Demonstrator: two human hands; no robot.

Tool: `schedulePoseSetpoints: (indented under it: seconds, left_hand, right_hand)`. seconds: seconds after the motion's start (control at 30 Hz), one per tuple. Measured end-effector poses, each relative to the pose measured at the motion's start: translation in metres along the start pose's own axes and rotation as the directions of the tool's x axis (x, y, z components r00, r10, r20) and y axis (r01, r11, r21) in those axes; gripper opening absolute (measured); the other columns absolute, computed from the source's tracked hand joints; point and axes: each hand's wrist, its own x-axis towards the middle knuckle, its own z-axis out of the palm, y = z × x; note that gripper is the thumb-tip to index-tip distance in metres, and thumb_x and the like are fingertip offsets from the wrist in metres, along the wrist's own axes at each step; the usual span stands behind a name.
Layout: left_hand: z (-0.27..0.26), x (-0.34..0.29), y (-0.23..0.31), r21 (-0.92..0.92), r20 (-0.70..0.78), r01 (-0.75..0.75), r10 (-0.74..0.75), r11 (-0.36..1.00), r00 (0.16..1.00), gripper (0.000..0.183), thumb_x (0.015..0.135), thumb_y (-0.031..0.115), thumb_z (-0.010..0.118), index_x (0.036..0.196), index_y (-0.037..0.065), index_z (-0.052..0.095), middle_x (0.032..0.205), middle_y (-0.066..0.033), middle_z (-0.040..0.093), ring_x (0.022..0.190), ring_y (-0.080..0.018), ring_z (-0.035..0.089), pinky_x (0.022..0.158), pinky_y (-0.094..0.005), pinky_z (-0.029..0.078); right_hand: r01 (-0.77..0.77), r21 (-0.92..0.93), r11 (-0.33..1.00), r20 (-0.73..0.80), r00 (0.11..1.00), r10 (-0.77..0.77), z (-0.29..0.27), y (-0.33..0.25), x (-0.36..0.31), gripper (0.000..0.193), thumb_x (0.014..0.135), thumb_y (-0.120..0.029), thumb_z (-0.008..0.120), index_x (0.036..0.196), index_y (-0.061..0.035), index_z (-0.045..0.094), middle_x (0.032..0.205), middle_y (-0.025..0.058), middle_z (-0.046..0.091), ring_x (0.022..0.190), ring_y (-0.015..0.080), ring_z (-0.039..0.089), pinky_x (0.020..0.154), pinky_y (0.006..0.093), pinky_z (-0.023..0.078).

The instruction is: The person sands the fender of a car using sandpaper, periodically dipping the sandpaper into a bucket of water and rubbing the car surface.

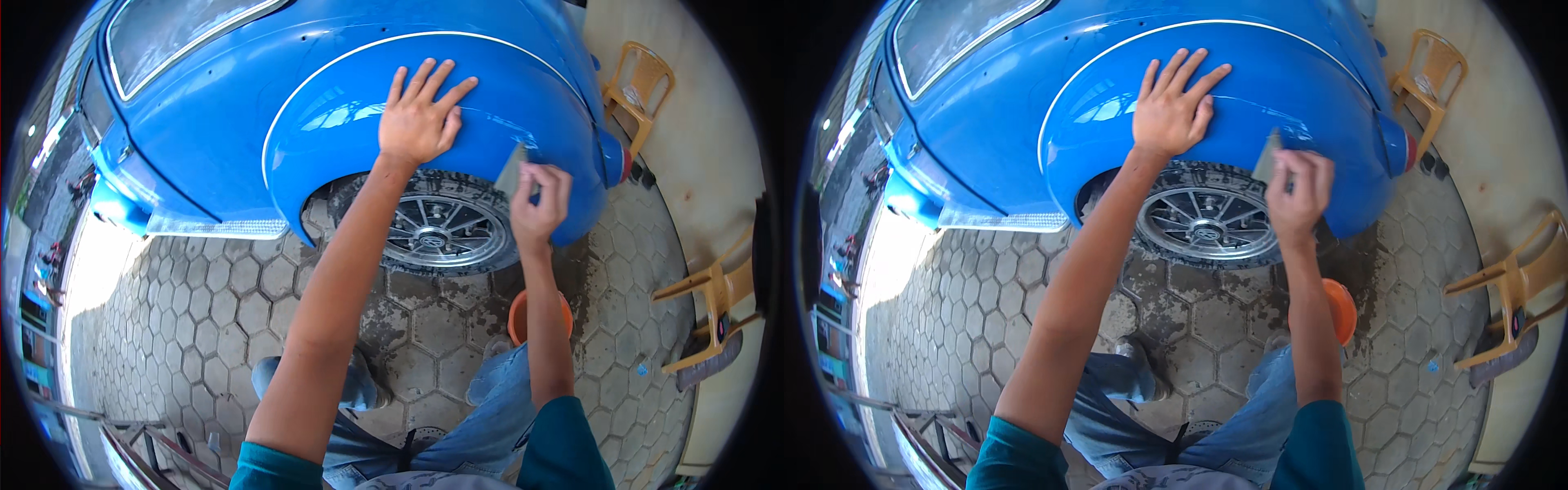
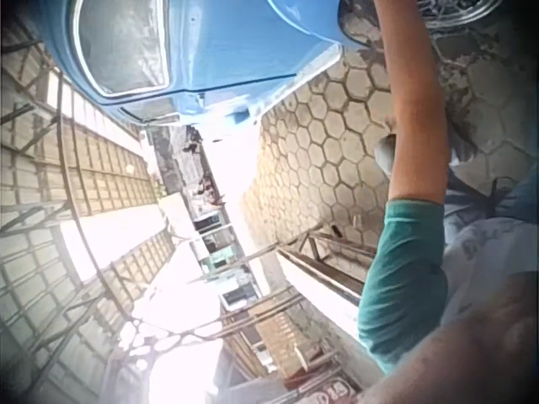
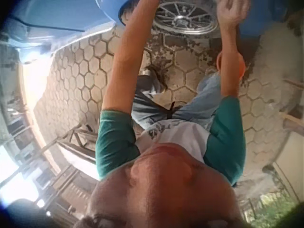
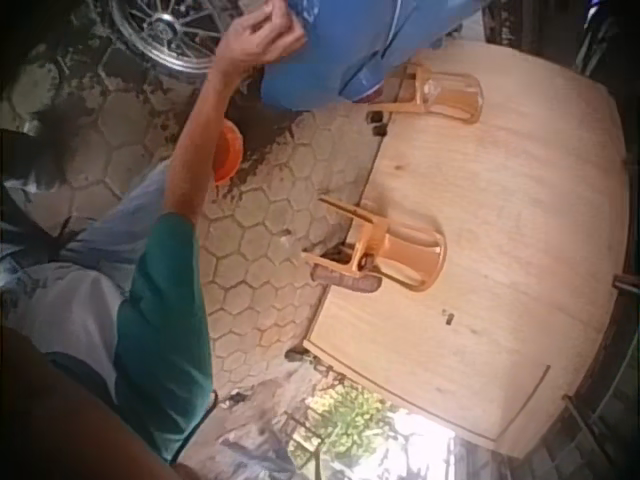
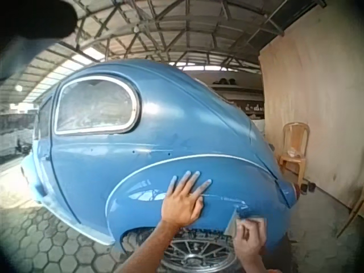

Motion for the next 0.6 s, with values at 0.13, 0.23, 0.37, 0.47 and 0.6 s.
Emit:
schedulePoseSetpoints:
  seconds: [0.13, 0.23, 0.37, 0.47, 0.6]
  left_hand:
    - [-0.007, -0.006, -0.003, -0.071, -0.006, 0.039, -0.039, 0.997, 0.999, 0.043, 0.087, 0.031, 0.048, 0.130, 0.032, 0.055, 0.140, -0.0063, 0.048, 0.132, -0.0282, 0.040, 0.112, -0.0516, 0.022]
    - [0.001, -0.001, 0.012, -0.183, -0.034, 0.053, -0.060, 0.982, 0.998, 0.044, 0.087, 0.033, 0.046, 0.130, 0.031, 0.055, 0.141, -0.0074, 0.047, 0.134, -0.0292, 0.038, 0.114, -0.0520, 0.020]
    - [-0.003, -0.008, 0.008, -0.138, -0.009, 0.072, -0.074, 0.988, 0.997, 0.045, 0.087, 0.033, 0.044, 0.130, 0.031, 0.055, 0.142, -0.0077, 0.046, 0.135, -0.0295, 0.036, 0.115, -0.0525, 0.017]
    - [-0.005, -0.009, 0.006, -0.160, 0.020, 0.093, -0.091, 0.983, 0.996, 0.045, 0.087, 0.033, 0.042, 0.130, 0.032, 0.055, 0.144, -0.0076, 0.043, 0.137, -0.0290, 0.033, 0.115, -0.0527, 0.015]
    - [-0.006, -0.010, 0.004, -0.164, 0.018, 0.105, -0.103, 0.981, 0.994, 0.045, 0.088, 0.033, 0.041, 0.130, 0.031, 0.055, 0.145, -0.0075, 0.042, 0.138, -0.0290, 0.032, 0.116, -0.0526, 0.014]
  right_hand:
    - [-0.171, -0.286, 0.943, -0.199, 0.973, 0.116, -0.014, 0.029, 0.016, 0.009, 0.088, -0.005, 0.066, 0.094, -0.0009, 0.062, 0.089, 0.0098, 0.063, 0.080, 0.0261, 0.062, 0.069, 0.0346, 0.049]
    - [-0.265, -0.223, 0.938, -0.145, 0.961, 0.237, -0.019, 0.047, 0.003, 0.011, 0.089, -0.008, 0.065, 0.096, -0.0004, 0.064, 0.097, 0.0105, 0.066, 0.085, 0.0246, 0.065, 0.072, 0.0358, 0.054]
    - [-0.108, -0.134, 0.985, 0.028, 0.993, 0.112, 0.006, 0.031, -0.024, 0.014, 0.091, -0.006, 0.061, 0.103, 0.0002, 0.067, 0.100, 0.0124, 0.064, 0.093, 0.0258, 0.064, 0.077, 0.0370, 0.055]
    - [-0.008, -0.112, 0.994, 0.074, 0.997, 0.016, 0.003, 0.038, -0.027, 0.021, 0.092, -0.005, 0.059, 0.111, -0.0009, 0.066, 0.103, 0.0139, 0.063, 0.098, 0.0272, 0.063, 0.079, 0.0378, 0.055]
    - [0.000, -0.158, 0.987, 0.081, 0.997, 0.013, -0.014, 0.063, -0.033, 0.026, 0.095, -0.007, 0.055, 0.119, -0.0025, 0.064, 0.111, 0.0143, 0.062, 0.102, 0.0271, 0.062, 0.082, 0.0377, 0.055]
